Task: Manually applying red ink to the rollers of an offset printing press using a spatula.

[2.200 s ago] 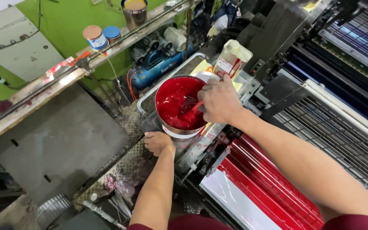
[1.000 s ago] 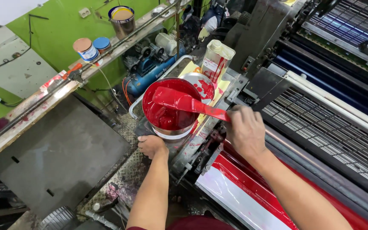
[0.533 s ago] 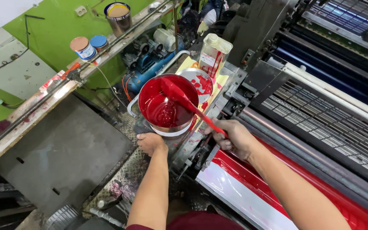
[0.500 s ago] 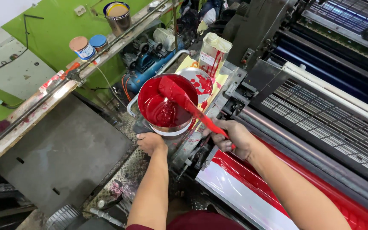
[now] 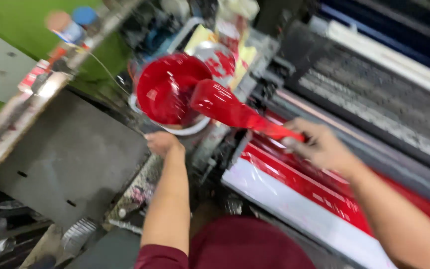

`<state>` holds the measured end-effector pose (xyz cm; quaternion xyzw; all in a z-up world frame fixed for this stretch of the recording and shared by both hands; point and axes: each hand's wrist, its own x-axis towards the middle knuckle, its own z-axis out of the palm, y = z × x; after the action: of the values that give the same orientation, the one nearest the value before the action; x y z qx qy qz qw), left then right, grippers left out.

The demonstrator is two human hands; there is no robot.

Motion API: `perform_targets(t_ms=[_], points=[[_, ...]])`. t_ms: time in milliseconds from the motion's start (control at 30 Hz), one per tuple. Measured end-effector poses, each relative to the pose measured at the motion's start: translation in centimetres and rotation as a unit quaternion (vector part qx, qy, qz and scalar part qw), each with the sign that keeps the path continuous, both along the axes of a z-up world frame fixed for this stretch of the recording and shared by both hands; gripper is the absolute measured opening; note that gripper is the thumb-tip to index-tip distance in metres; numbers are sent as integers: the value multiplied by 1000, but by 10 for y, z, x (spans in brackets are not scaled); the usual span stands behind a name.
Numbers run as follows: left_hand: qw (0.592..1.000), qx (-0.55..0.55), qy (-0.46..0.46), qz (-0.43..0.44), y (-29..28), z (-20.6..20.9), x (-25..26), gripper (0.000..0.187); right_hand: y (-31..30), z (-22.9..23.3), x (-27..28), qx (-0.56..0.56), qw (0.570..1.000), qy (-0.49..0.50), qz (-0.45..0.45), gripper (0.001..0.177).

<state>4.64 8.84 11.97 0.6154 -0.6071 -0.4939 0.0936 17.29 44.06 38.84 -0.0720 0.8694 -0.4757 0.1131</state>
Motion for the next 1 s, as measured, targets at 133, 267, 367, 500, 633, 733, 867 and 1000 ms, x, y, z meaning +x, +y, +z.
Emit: perform_targets(t_ms=[133,267,367,500,633,733,867,1000], points=[[999,34,33,-12,-7,12,3,71,97,14,41,78,997,-16,-1,14],[1000,-11,15,9,-19,-15,-6,70,161,41,68,367,923,-113,19,29],[998,37,5,45,-19,7,-8,72,160,62,71,580,783,-216,65,44],[996,31,73,30,-26,-8,-3,78,169,50,63,681,627,-313,214,51],[993,60,104,-12,-32,-11,2,80,178,16,48,680,607,-318,261,55],[974,102,203,0,-34,-20,1,77,197,-21,34,675,614,-306,272,51],[976,122,181,14,-26,5,7,74,216,-59,11,678,608,-297,287,44],[979,138,150,16,-19,22,9,73,222,-59,-1,667,619,-281,305,40]])
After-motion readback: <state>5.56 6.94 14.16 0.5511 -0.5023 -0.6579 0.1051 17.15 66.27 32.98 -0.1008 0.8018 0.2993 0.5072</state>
